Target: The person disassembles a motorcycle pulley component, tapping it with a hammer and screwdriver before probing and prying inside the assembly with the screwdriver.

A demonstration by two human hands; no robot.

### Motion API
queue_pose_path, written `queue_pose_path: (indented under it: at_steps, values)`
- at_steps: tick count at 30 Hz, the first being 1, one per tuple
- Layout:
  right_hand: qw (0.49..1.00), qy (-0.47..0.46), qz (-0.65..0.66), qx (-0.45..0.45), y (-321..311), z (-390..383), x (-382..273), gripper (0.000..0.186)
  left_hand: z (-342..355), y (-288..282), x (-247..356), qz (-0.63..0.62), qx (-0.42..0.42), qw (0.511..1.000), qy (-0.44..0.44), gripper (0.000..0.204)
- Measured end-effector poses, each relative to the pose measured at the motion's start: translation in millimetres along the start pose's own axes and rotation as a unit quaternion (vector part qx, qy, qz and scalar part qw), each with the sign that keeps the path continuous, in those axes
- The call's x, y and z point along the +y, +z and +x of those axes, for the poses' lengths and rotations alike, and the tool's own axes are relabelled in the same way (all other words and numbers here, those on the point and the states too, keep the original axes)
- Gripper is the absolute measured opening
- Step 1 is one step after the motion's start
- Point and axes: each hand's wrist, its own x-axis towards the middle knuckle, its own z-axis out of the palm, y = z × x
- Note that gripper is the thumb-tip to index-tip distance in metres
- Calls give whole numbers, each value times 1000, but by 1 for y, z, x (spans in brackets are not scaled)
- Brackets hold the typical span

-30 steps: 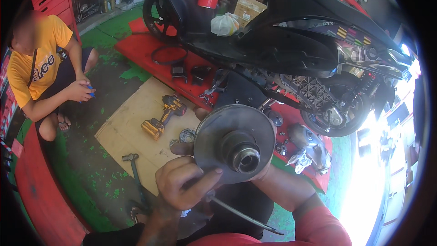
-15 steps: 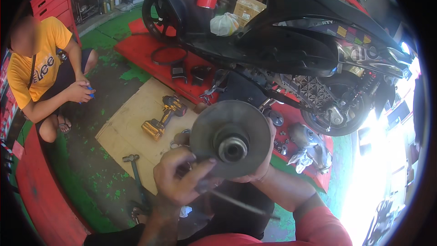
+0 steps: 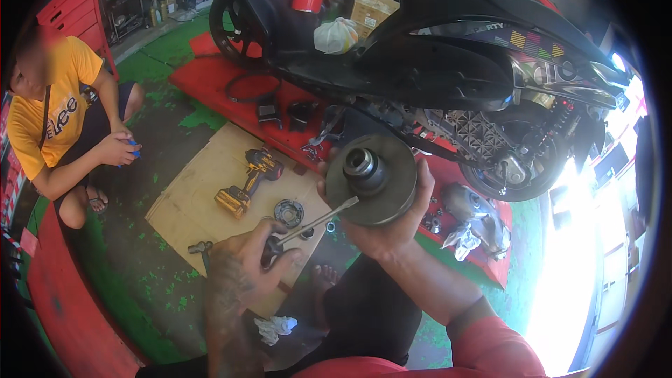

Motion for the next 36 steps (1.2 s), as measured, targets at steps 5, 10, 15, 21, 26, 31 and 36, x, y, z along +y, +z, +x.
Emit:
queue_pose_path:
  at_steps: [5,10,15,21,26,31,36]
  values:
    - [993,-104,-64,1,-9,3,-8,80,-1,1,-3,36,-59,997,17,35]
    - [974,-193,-114,15,-5,3,-10,76,0,9,0,-12,-59,996,73,40]
    - [973,-204,-97,48,-2,3,-20,73,2,25,6,-77,-66,990,100,41]
    - [973,-193,-115,48,-21,10,-50,69,1,34,19,-163,-131,978,26,37]
    - [972,-217,-93,0,-36,17,-77,60,-3,54,10,-137,-85,983,88,38]
    - [965,-238,-98,59,-32,19,-76,55,-2,81,6,-30,28,989,143,31]
    - [971,-197,-133,-32,-51,19,-81,49,-2,95,-7,-26,-46,997,51,22]
